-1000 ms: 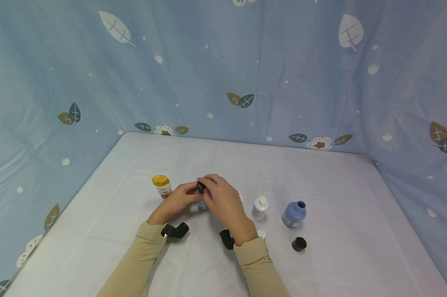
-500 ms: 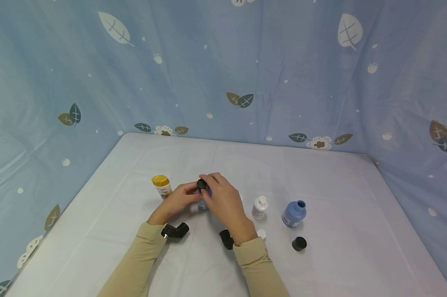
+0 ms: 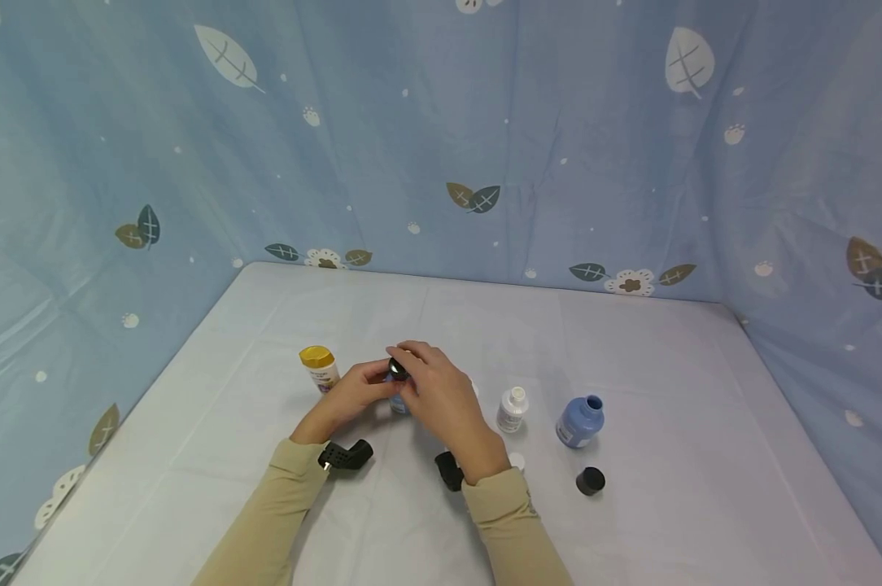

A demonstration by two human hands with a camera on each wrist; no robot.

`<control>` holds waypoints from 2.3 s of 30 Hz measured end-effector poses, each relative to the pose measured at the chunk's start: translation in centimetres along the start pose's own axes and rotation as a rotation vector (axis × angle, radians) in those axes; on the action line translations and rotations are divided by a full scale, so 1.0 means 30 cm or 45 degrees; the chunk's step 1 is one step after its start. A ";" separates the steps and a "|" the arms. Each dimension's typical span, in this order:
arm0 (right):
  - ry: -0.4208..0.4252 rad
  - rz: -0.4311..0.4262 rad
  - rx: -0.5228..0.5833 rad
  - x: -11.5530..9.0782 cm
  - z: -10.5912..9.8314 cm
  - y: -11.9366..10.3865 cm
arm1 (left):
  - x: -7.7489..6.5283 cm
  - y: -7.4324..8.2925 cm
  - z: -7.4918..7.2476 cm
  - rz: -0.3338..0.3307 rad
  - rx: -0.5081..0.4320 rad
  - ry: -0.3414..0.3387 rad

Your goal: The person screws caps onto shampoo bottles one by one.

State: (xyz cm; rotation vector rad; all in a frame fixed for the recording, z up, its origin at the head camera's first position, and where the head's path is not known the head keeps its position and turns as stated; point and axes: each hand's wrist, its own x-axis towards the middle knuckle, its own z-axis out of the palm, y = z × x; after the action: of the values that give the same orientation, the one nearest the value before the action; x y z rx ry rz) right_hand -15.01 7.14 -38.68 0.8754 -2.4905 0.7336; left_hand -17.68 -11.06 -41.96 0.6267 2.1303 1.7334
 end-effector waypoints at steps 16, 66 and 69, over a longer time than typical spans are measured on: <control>0.041 0.037 0.025 -0.001 0.003 -0.002 | 0.017 -0.063 -0.009 0.047 0.010 -0.011; 0.015 0.093 0.017 -0.002 0.009 0.004 | -0.007 0.012 0.001 0.042 0.074 -0.007; 0.024 0.081 0.027 -0.003 0.010 0.007 | -0.007 0.012 -0.001 0.041 0.087 -0.004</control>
State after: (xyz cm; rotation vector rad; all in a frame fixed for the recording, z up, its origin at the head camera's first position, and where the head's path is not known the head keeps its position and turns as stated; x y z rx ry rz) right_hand -15.14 7.13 -39.02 0.7958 -2.5084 0.7867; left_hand -17.45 -11.13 -41.61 0.6852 2.1967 1.6810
